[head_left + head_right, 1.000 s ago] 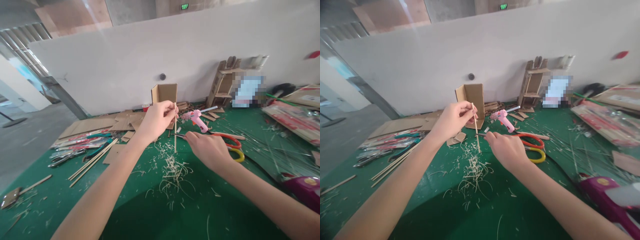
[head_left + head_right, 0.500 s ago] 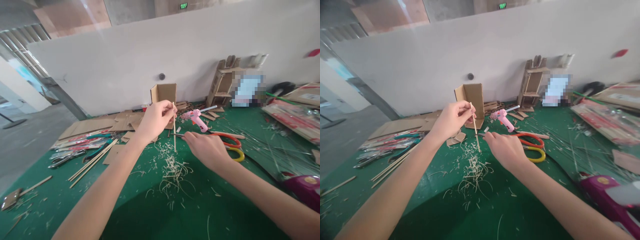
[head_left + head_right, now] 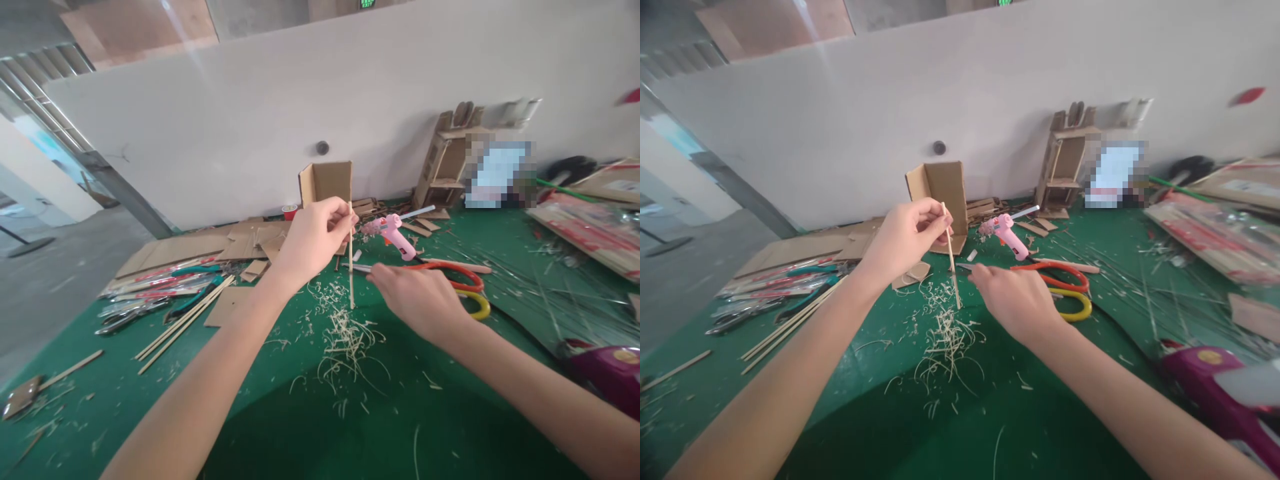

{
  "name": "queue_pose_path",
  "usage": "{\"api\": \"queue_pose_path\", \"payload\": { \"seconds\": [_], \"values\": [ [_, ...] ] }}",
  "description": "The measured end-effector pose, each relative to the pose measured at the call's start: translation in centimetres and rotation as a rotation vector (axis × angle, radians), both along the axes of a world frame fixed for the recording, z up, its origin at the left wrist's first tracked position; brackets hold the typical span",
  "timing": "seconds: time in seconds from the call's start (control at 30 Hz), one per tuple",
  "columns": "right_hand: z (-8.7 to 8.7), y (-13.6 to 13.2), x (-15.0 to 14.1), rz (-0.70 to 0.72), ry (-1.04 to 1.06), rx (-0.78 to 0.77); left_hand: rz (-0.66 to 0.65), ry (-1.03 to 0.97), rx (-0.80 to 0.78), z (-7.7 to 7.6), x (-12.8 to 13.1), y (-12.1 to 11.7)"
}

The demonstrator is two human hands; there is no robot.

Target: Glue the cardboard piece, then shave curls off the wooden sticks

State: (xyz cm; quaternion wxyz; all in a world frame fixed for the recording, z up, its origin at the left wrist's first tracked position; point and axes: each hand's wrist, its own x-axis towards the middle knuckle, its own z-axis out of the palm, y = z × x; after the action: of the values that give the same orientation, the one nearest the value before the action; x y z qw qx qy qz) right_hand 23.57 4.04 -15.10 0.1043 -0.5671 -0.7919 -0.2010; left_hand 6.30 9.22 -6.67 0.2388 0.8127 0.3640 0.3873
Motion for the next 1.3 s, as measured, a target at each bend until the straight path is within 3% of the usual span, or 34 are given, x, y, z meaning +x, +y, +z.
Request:
{"api": "queue_pose_path", "payload": {
  "seconds": [0.13, 0.4, 0.67, 0.9, 1.13, 1.3],
  "values": [
    [-1.3, -0.2, 0.1, 0.094, -0.032, -0.148, 0.016, -0.011, -0.011, -0.1, 0.0, 0.2],
    [0.9, 0.5, -0.4, 0.0, 0.008, 0.092, 0.031, 0.02, 0.024, 0.0, 0.1, -0.1],
    [-1.6, 0.0, 0.2, 0.08, -0.034, -0.158, 0.078, 0.083, 0.081, -0.1, -0.1, 0.3],
    [0.2, 0.4, -0.6, -0.017, -0.006, 0.06, 0.033, 0.072, 0.064, -0.1, -0.2, 0.1],
    [-1.5, 0.1, -0.7, 0.072, -0.046, -0.124, 0.068, 0.105, 0.081, -0.2, -0.7, 0.6],
    [-0.1, 0.4, -0.4, 0.023, 0.01, 0.052, 0.028, 0.072, 0.068, -0.2, -0.6, 0.7]
  ]
}}
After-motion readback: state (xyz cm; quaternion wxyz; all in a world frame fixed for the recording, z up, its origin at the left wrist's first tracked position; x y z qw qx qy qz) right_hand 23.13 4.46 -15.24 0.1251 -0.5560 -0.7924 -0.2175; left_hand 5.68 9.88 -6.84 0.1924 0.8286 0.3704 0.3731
